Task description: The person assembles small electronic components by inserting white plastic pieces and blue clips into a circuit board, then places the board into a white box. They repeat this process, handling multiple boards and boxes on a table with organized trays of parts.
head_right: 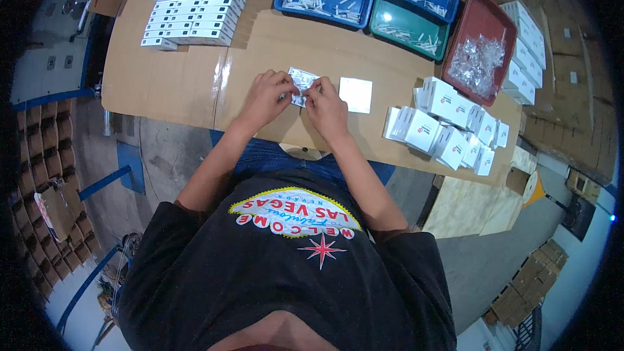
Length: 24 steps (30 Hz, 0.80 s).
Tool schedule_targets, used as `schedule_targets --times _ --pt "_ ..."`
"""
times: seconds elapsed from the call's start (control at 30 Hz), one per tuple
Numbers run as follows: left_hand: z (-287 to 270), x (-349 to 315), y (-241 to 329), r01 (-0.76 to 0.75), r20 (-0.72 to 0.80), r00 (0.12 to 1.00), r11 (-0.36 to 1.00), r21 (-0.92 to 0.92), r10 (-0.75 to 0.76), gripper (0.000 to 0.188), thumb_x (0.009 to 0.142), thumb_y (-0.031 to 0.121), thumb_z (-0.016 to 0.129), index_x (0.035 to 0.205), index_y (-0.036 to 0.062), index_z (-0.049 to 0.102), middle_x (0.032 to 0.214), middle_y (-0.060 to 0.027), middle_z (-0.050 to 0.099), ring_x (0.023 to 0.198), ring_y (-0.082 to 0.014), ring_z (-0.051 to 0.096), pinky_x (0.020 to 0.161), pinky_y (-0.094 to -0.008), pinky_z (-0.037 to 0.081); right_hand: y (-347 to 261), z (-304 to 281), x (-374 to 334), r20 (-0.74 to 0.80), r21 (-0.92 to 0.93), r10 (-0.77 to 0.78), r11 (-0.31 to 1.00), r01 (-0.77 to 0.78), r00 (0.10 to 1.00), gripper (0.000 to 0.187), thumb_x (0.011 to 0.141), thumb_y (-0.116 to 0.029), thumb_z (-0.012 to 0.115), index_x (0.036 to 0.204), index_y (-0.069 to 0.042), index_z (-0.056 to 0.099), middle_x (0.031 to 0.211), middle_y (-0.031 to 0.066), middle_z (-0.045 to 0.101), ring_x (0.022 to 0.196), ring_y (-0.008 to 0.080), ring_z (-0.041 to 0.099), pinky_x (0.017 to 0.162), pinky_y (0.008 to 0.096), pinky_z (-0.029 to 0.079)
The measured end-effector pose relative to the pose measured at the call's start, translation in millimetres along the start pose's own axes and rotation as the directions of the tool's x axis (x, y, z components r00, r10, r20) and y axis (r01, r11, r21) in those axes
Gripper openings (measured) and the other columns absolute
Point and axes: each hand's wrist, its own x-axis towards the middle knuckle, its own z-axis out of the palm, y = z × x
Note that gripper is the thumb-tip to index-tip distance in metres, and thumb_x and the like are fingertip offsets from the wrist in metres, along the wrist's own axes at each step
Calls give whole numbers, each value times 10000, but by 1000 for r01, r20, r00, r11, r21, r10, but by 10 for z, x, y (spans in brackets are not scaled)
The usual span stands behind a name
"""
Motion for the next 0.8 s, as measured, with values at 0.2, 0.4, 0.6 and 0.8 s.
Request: schedule_targets --times 0.2,0.4,0.6,0.8 --pt "-25 -75 31 -7 -6 1000 999 47 7 179 805 126 764 980 160 788 1054 5 681 1017 -241 604 963 -428 435 -38 -27 -36 7 -47 -43 998 43 999 149 888 -133 718 1011 -75 777 1117 59 623 886 271 709 685 434 586" --pt "-10 -134 85 -60 -29 998 996 67 62 253 813 134 761 1066 116 761 1109 -41 682 1092 -262 607 1017 -453 422 -44 10 -72 -13 -37 -62 997 62 998 141 905 -177 724 981 -68 769 1042 65 656 860 283 711 691 436 587" --pt "35 -164 94 -16 -27 999 996 83 18 263 816 108 743 1079 102 752 1126 -50 690 1111 -274 609 1052 -467 422 -33 59 -86 -40 -89 -89 992 85 995 153 907 -178 728 1025 -82 727 1001 70 676 842 295 717 682 443 582" --pt "31 -191 83 -6 -60 998 997 73 11 274 818 90 734 1093 96 734 1123 -44 706 1101 -275 620 1053 -472 425 -75 17 -98 -24 -58 -107 993 105 994 137 907 -165 724 1021 -89 722 1010 65 678 791 298 721 663 444 584"
